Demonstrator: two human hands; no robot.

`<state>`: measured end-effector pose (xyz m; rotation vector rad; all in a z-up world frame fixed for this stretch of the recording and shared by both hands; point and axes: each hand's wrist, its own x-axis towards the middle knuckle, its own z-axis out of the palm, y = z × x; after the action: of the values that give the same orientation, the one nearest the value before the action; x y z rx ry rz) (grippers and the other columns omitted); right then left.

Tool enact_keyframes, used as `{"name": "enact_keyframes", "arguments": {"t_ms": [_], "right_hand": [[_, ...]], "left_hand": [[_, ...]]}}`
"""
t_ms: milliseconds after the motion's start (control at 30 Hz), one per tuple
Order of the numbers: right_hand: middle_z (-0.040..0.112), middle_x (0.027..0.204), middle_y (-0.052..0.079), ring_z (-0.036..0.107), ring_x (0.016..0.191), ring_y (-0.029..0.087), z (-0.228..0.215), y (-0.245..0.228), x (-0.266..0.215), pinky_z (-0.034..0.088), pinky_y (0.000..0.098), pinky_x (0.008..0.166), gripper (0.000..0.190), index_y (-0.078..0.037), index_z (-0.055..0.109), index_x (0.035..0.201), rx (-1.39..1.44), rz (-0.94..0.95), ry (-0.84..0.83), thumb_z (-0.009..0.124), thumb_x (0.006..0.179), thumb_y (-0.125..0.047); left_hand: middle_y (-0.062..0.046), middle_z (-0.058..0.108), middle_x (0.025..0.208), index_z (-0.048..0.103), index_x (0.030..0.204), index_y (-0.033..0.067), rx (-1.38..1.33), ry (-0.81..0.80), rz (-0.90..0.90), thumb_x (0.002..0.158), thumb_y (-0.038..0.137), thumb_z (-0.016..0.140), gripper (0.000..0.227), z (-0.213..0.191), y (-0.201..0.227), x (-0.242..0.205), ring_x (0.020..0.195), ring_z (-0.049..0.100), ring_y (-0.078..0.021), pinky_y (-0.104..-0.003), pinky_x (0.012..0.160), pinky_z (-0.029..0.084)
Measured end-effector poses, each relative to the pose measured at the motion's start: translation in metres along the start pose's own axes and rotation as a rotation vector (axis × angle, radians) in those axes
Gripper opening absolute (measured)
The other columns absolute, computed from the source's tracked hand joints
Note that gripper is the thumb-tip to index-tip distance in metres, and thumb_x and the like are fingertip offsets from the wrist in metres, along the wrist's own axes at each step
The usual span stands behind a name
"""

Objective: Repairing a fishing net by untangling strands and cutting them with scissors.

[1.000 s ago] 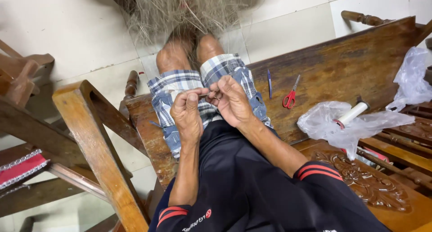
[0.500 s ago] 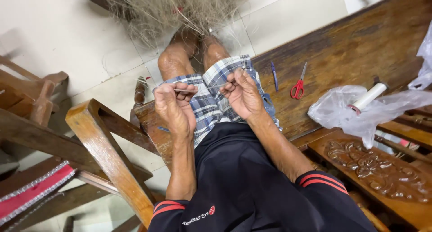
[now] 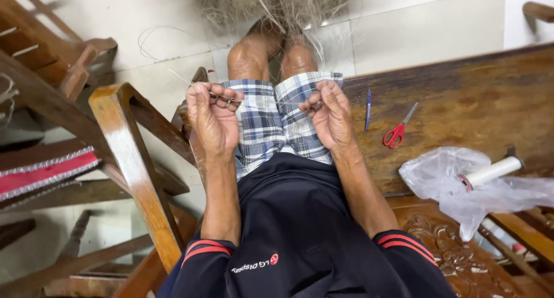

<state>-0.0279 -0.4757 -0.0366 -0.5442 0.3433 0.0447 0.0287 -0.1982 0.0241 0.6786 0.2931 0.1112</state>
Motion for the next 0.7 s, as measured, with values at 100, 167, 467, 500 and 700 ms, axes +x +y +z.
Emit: {"name": "enact_keyframes", "arguments": {"t_ms": [100,167,467,500,700], "right_hand": [[0.090,0.109,0.013,0.093,0.105,0.030,0.003,0.000,0.004,0.078,0.0516,0.104,0.013,-0.011,0.068,0.130,-0.034,0.071,-0.055,0.070,0.123,-0.022],[0.091,0.113,0.011,0.093,0.110,0.029,0.016,-0.008,0.010,0.078,0.0490,0.105,0.010,-0.015,0.066,0.126,-0.072,0.102,-0.087,0.070,0.122,-0.023],[0.091,0.112,0.014,0.091,0.113,0.032,0.031,-0.003,0.006,0.077,0.0541,0.109,0.008,-0.015,0.066,0.117,-0.011,0.121,-0.100,0.070,0.121,-0.021],[0.091,0.112,0.014,0.091,0.113,0.032,0.027,0.003,0.003,0.077,0.0541,0.109,0.008,-0.015,0.066,0.117,-0.003,0.107,-0.087,0.070,0.121,-0.021],[0.088,0.099,0.016,0.091,0.103,0.034,0.001,0.032,-0.021,0.077,0.0578,0.106,0.016,-0.015,0.071,0.108,0.004,0.041,-0.072,0.067,0.122,-0.022]], "left_hand": [[-0.010,0.088,0.107,0.069,0.120,0.0138,0.049,0.060,0.049,0.123,0.032,0.069,0.018,-0.006,0.020,-0.010,0.099,0.093,-0.0306,-0.056,0.094,0.082],[-0.012,0.089,0.109,0.071,0.121,0.0138,0.012,0.073,0.077,0.122,0.031,0.071,0.017,-0.009,0.029,-0.014,0.103,0.093,-0.0330,-0.061,0.096,0.081],[0.000,0.078,0.098,0.071,0.121,0.0186,-0.095,0.187,-0.036,0.122,0.032,0.073,0.014,-0.076,0.011,-0.010,0.096,0.089,-0.0238,-0.057,0.097,0.082],[0.000,0.078,0.098,0.071,0.121,0.0186,-0.087,0.179,-0.053,0.122,0.032,0.073,0.014,-0.091,0.009,-0.009,0.096,0.089,-0.0238,-0.057,0.097,0.082],[0.003,0.067,0.093,0.072,0.122,0.0196,-0.043,0.148,-0.172,0.123,0.029,0.074,0.010,-0.127,0.012,-0.008,0.087,0.078,-0.0168,-0.045,0.090,0.081]]}}
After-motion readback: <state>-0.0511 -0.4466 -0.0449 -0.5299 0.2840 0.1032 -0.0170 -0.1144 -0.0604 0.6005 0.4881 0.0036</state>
